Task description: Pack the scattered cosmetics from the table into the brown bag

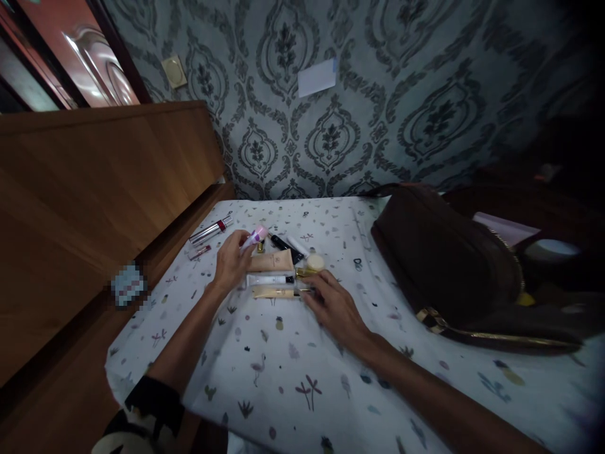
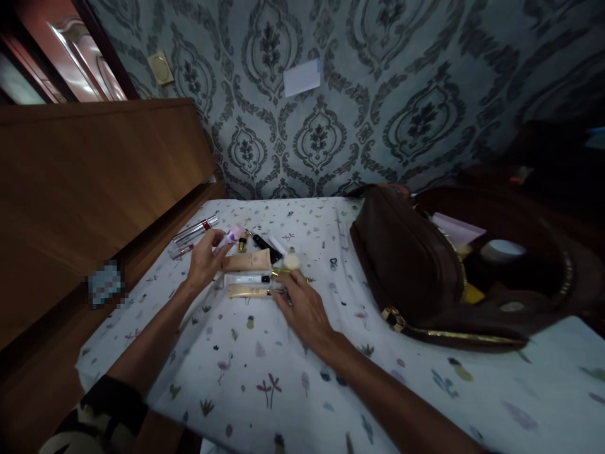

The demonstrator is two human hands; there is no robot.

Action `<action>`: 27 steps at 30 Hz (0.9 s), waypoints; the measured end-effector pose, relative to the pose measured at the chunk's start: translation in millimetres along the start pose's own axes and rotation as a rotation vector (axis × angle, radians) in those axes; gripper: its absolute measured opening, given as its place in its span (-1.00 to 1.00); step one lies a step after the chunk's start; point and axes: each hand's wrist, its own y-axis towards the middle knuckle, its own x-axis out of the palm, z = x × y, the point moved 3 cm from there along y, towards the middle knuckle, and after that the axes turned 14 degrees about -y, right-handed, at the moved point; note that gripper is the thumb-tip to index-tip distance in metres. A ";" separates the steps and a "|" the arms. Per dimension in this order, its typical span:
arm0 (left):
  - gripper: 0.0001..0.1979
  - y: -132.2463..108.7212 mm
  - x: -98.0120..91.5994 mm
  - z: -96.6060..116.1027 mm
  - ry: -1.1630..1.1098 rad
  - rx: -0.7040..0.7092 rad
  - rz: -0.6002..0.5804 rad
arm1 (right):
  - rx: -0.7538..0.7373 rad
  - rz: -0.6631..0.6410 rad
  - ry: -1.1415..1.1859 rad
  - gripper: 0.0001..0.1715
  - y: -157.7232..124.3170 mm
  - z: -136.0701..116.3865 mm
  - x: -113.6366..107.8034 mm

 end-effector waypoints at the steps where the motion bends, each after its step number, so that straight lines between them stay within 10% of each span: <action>1: -0.80 -2.2 1.9 7.4 -0.075 0.042 -0.015 | 0.019 0.013 0.041 -0.76 0.8 0.0 -1.6; 10: -0.72 -32.1 48.7 50.3 -0.603 -0.064 -0.435 | 0.280 0.039 0.677 -0.47 7.8 10.1 -1.8; 21: -0.59 -47.6 64.1 25.2 -0.786 -0.433 -0.499 | 0.495 0.108 0.942 -0.48 13.5 20.1 -2.3; 27: -0.72 -51.7 54.7 32.4 -0.609 -0.224 -0.447 | 0.539 0.095 0.946 -0.41 11.8 26.0 1.6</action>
